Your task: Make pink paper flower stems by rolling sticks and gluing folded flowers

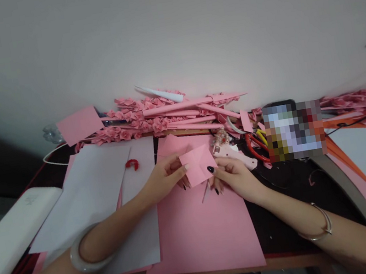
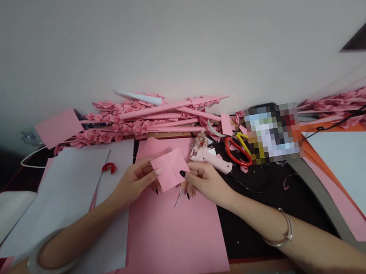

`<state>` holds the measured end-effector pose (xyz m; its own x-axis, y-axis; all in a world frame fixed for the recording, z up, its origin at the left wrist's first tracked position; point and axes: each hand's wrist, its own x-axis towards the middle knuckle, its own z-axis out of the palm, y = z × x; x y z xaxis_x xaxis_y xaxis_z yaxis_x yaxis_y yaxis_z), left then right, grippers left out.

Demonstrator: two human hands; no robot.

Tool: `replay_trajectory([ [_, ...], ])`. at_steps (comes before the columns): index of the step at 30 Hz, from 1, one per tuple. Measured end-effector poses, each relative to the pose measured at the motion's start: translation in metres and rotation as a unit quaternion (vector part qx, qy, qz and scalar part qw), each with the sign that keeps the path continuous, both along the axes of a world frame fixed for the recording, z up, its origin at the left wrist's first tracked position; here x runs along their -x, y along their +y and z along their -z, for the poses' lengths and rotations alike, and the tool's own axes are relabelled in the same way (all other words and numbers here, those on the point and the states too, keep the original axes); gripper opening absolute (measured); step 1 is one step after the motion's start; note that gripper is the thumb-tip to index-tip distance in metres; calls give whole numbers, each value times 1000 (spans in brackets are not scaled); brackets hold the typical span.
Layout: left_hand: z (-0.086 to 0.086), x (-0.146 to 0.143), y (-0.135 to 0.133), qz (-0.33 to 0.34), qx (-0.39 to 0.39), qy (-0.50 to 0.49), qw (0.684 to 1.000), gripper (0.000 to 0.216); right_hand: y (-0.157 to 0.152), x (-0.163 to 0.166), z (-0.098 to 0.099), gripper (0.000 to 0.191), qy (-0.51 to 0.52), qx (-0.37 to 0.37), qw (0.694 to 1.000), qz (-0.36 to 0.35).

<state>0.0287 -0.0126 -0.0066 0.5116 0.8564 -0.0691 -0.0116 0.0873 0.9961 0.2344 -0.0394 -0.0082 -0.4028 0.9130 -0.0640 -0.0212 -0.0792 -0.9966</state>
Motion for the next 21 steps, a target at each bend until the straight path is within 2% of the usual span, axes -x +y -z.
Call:
replay_trajectory([
  [3, 0, 1, 0, -4, -11, 9, 1000, 29, 0, 0, 1, 24, -4, 1, 1000, -5],
  [7, 1, 3, 2, -14, -5, 22, 1000, 25, 0, 0, 3, 18, 30, 6, 999, 29],
  [12, 2, 3, 4, 26, 41, 15, 999, 16, 2, -3, 7, 17, 97, 39, 994, 17],
  [16, 2, 4, 4, 28, 48, -24, 998, 19, 2, -4, 8, 20, 112, 55, 992, -5],
  [21, 5, 8, 3, 19, 121, -97, 988, 19, 2, -7, 7, 21, 166, 84, 982, 21],
])
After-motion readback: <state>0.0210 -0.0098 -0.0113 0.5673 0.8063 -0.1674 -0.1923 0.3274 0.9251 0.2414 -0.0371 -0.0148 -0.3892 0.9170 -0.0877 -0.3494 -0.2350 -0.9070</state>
